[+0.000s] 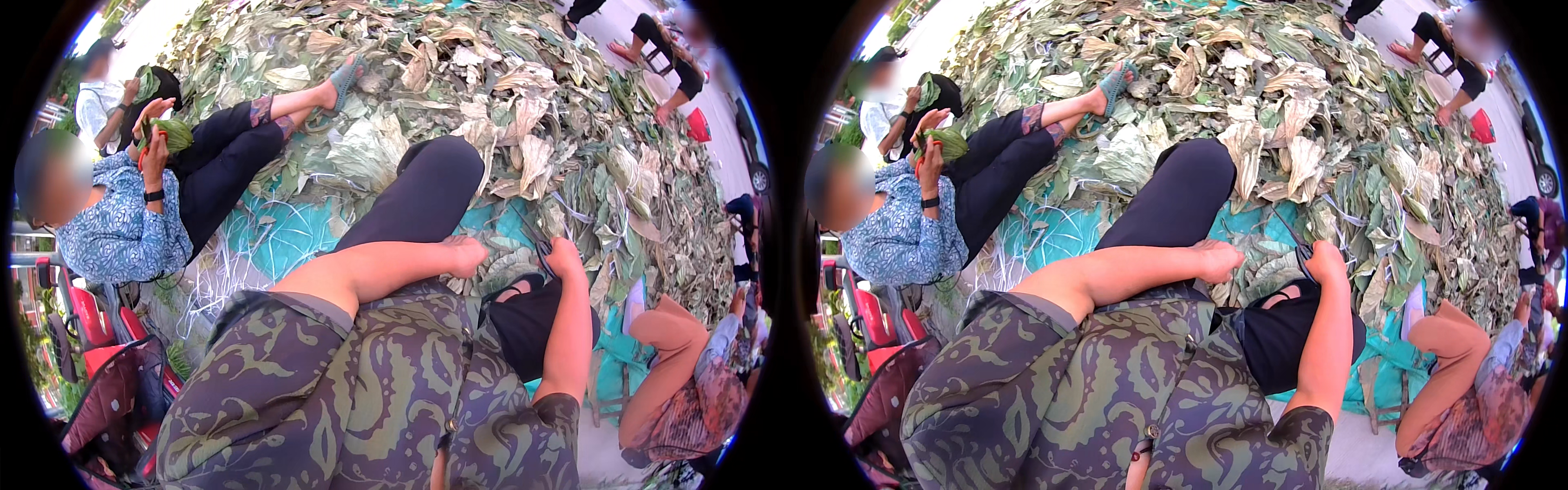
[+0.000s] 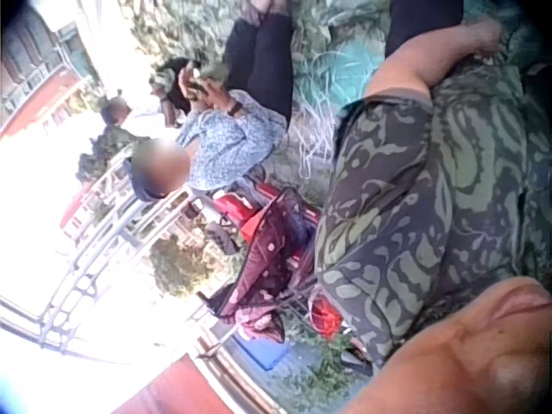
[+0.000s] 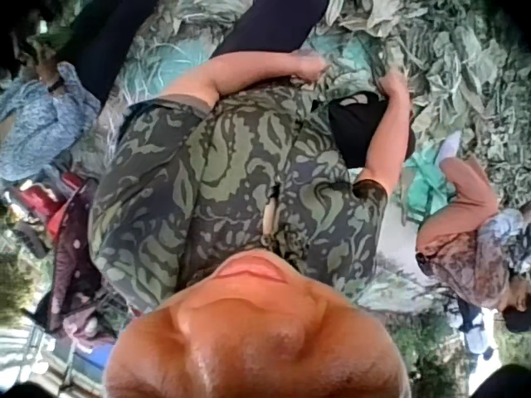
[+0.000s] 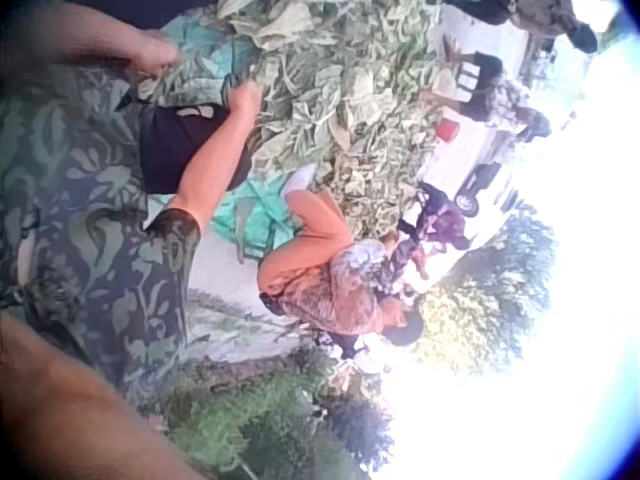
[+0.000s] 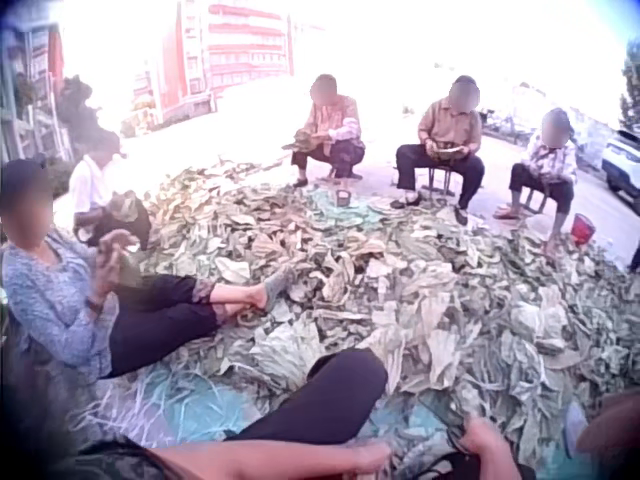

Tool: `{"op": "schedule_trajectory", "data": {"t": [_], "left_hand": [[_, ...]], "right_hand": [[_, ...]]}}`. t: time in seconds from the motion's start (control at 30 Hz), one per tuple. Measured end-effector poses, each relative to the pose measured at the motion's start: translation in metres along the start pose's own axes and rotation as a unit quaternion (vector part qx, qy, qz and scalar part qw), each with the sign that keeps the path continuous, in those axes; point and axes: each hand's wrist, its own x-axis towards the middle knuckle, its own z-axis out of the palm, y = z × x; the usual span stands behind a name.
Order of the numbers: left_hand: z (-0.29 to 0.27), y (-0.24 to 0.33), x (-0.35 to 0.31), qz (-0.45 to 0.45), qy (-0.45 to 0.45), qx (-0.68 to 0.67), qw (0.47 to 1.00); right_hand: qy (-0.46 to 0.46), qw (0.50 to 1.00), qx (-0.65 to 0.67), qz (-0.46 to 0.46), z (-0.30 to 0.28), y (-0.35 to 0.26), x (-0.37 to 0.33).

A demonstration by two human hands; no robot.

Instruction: The person sits on the ground and uses shears to trim the edges of large dried leaves. They pick up leaves from a large pile on a tarp, cut them, and place the trimmed pieces back onto the pile.

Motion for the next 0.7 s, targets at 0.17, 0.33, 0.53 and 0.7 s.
{"op": "schedule_trajectory", "data": {"t": [0.17, 0.33, 0.53, 0.7], "left_hand": [[0.008, 0.014, 0.027, 0.062, 0.067, -0.167, 0.982], [-0.005, 0.052, 0.043, 0.158, 0.086, -0.198, 0.963], [-0.013, 0.059, 0.059, 0.201, 0.032, -0.161, 0.966], [-0.026, 0.057, 0.077, 0.182, -0.003, -0.161, 0.970]], "right_hand": [[0.013, 0.999, 0.029, 0.043, 0.003, 0.016, -0.009], [0.134, 0.978, 0.134, 0.084, 0.007, 0.039, -0.012], [0.144, 0.811, 0.545, 0.158, -0.004, 0.035, -0.013], [0.144, 0.737, 0.638, 0.170, -0.023, 0.029, 0.001]]}}
